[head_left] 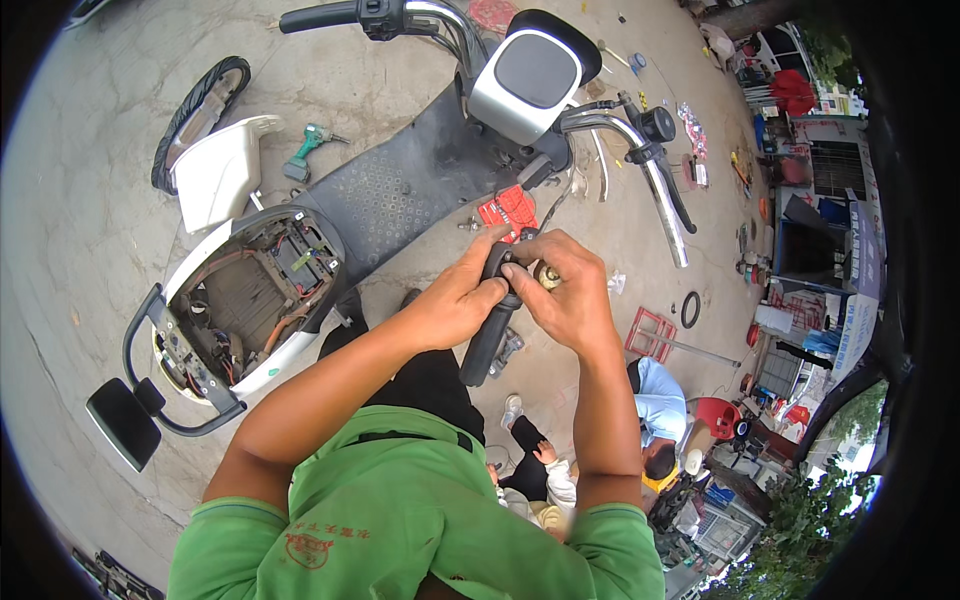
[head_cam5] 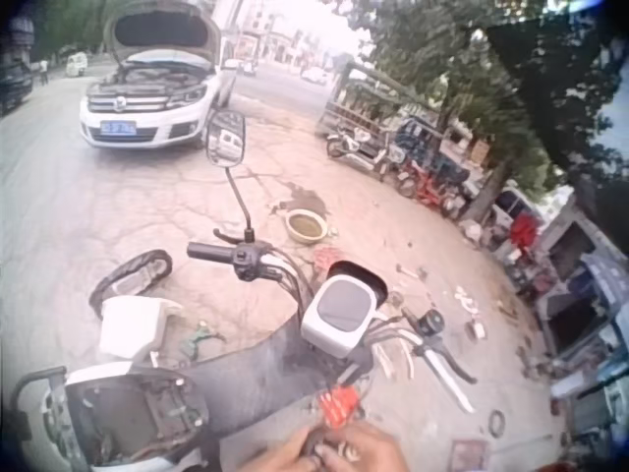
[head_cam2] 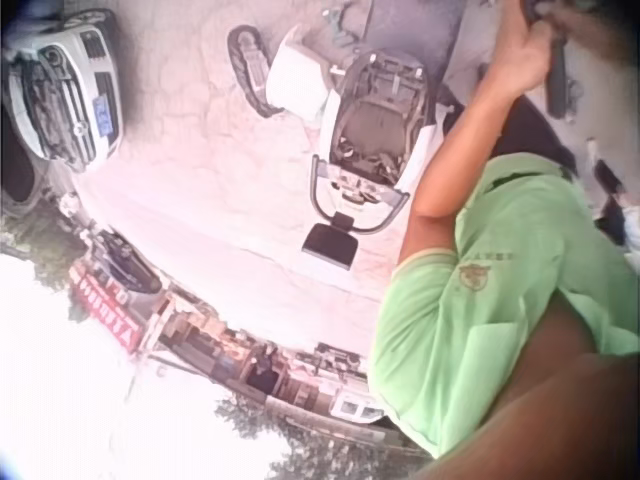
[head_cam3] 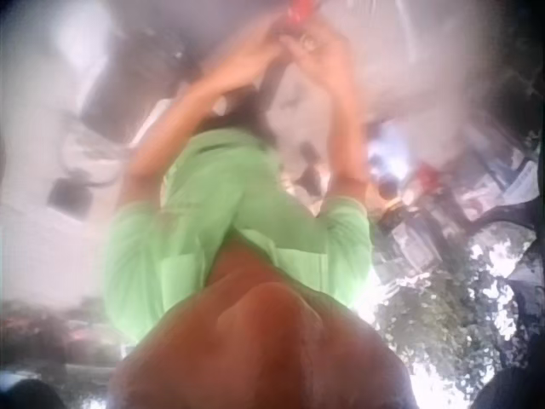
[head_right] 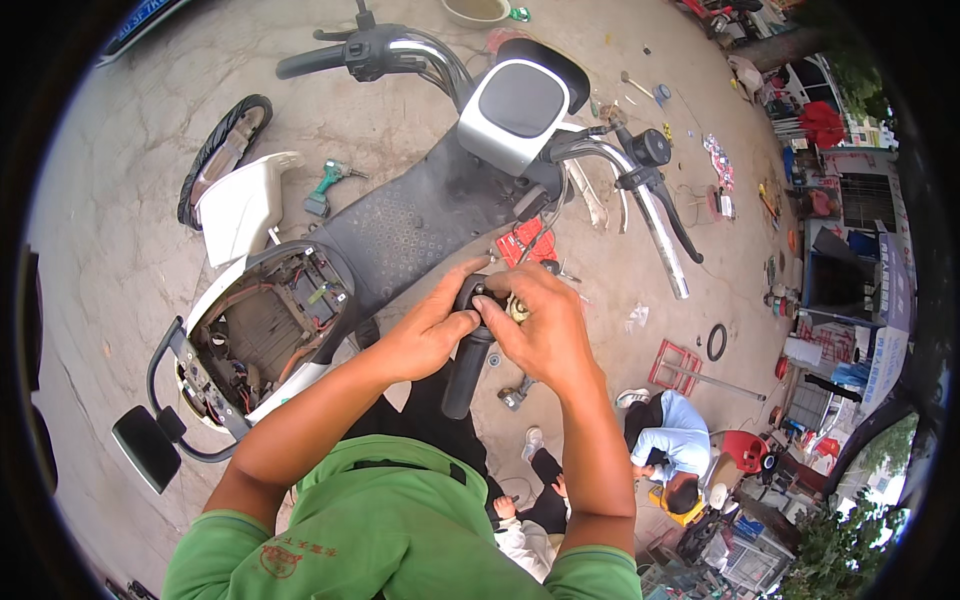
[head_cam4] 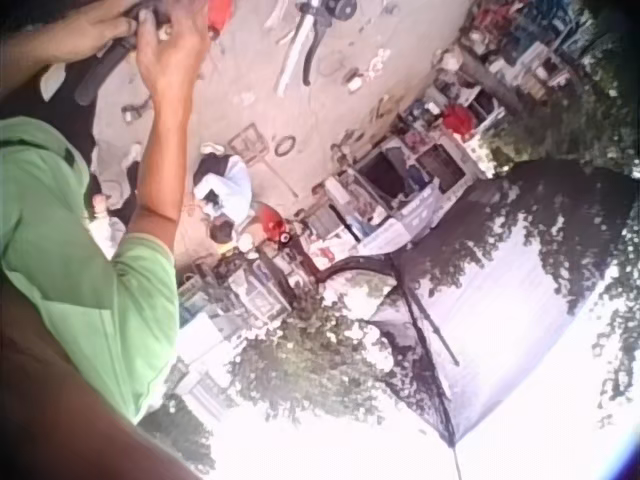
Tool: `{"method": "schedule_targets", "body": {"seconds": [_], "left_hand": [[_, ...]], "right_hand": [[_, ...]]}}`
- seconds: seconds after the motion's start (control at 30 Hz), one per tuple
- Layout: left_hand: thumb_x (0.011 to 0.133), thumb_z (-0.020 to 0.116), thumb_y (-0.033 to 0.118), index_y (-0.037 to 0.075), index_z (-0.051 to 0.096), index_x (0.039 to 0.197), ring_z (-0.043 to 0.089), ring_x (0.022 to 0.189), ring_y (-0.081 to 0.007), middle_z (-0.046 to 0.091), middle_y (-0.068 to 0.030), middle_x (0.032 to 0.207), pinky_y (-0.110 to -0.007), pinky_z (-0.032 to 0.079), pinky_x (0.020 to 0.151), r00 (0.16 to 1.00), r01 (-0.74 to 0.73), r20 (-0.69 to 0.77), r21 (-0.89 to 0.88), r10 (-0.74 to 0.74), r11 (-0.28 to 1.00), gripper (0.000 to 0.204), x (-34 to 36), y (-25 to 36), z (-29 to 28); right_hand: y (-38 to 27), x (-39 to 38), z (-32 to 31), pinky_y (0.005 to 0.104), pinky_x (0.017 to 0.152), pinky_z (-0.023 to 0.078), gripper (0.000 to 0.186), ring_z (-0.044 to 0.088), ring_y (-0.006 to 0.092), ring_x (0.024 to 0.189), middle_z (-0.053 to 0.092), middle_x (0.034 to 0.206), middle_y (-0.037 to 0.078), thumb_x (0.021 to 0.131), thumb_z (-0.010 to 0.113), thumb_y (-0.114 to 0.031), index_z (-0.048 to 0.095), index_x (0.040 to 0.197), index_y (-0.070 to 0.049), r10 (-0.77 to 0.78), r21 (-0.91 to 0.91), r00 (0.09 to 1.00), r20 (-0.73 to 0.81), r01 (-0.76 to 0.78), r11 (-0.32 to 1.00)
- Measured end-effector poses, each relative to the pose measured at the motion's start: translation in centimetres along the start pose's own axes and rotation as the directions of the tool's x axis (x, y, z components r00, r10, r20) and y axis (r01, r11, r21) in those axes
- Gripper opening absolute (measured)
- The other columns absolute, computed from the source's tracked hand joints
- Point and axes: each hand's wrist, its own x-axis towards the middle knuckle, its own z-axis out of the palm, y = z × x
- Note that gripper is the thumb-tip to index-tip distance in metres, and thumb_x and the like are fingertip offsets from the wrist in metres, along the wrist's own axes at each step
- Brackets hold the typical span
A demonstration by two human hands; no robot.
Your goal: The person disassembles the right handlebar assembly of a white scooter using a yellow-handled screwdriver. They remove the brake lever, throttle grip, and control housing, exposing internal wiring. The person then reassembles the components in reverse order, securing them with screws.
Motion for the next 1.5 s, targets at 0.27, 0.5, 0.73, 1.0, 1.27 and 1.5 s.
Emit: {"method": "schedule_targets", "body": {"seconds": [0.27, 0.5, 0.73, 1.0, 1.27, 1.5], "left_hand": [[0.094, 0.049, 0.012, 0.002, 0.022, 0.153, 0.039, 0.141, -0.0368, 0.038, -0.0271, 0.149, -0.041, 0.03, 0.115, 0.996, -0.053, -0.062, 0.17, 0.064, 0.984, 0.066, 0.1, -0.7, 0.5], [0.094, 0.049, 0.01, 0.006, 0.033, 0.148, 0.054, 0.096, -0.0165, 0.053, -0.0133, 0.121, -0.03, 0.047, 0.077, 0.989, -0.044, -0.135, 0.095, 0.056, 0.995, 0.057, 0.6, -0.5, 2.1], [0.092, 0.044, 0.006, 0.005, 0.038, 0.144, 0.051, 0.104, -0.0181, 0.054, -0.0132, 0.122, -0.031, 0.042, 0.088, 0.971, -0.065, -0.221, 0.141, 0.095, 0.988, 0.052, 0.5, -0.1, 2.6], [0.088, 0.046, 0.004, 0.003, 0.041, 0.141, 0.054, 0.105, -0.0153, 0.057, -0.0102, 0.118, -0.029, 0.044, 0.093, 0.973, 0.062, -0.223, -0.008, -0.062, 0.998, 0.054, -0.2, -0.1, 3.1], [0.086, 0.042, 0.003, 0.004, 0.037, 0.143, 0.062, 0.101, -0.0218, 0.058, -0.0139, 0.119, -0.037, 0.051, 0.089, 0.977, 0.057, -0.179, -0.315, -0.119, 0.947, 0.057, 0.5, -2.3, 2.2], [0.082, 0.04, 0.002, 0.004, 0.037, 0.142, 0.066, 0.098, -0.0289, 0.059, -0.0165, 0.117, -0.042, 0.054, 0.087, 0.938, 0.158, -0.171, -0.562, -0.301, 0.812, 0.06, 1.3, -1.5, 1.0]], "right_hand": [[2.3, -0.2, 1.8, 0.034, 0.068, 0.051, 0.018, 0.065, 0.0218, 0.073, 0.067, 0.08, 0.013, 0.077, 0.077, -0.011, 0.073, 0.087, 0.003, 0.158, 0.26, 0.985, -0.068, -0.135, 0.956], [1.6, -0.4, 0.9, 0.0321, 0.069, 0.053, 0.019, 0.067, 0.0183, 0.075, 0.071, 0.079, 0.011, 0.075, 0.075, -0.013, 0.073, 0.083, 0.003, 0.224, 0.275, 0.968, -0.112, -0.187, 0.943], [0.1, -0.7, 0.6, 0.0419, 0.067, 0.052, 0.017, 0.066, 0.0342, 0.073, 0.067, 0.077, 0.017, 0.072, 0.072, -0.016, 0.071, 0.077, 0.0, 0.048, 0.103, 0.962, -0.268, -0.021, 0.994], [1.5, -3.3, 1.5, 0.0366, 0.063, 0.051, 0.012, 0.064, 0.0278, 0.067, 0.066, 0.077, 0.015, 0.074, 0.069, -0.005, 0.07, 0.084, 0.003, 0.169, 0.181, 0.887, -0.429, -0.099, 0.978], [2.8, -3.0, 3.0, 0.0297, 0.06, 0.048, 0.007, 0.061, 0.0153, 0.065, 0.066, 0.079, 0.011, 0.08, 0.067, 0.001, 0.069, 0.086, 0.003, 0.154, 0.213, 0.806, -0.572, -0.036, 0.976], [6.7, -3.3, 3.0, 0.0256, 0.058, 0.044, 0.007, 0.056, 0.0122, 0.06, 0.063, 0.08, 0.007, 0.086, 0.064, -0.001, 0.067, 0.088, 0.005, 0.413, 0.615, 0.774, -0.479, -0.04, 0.788]]}}
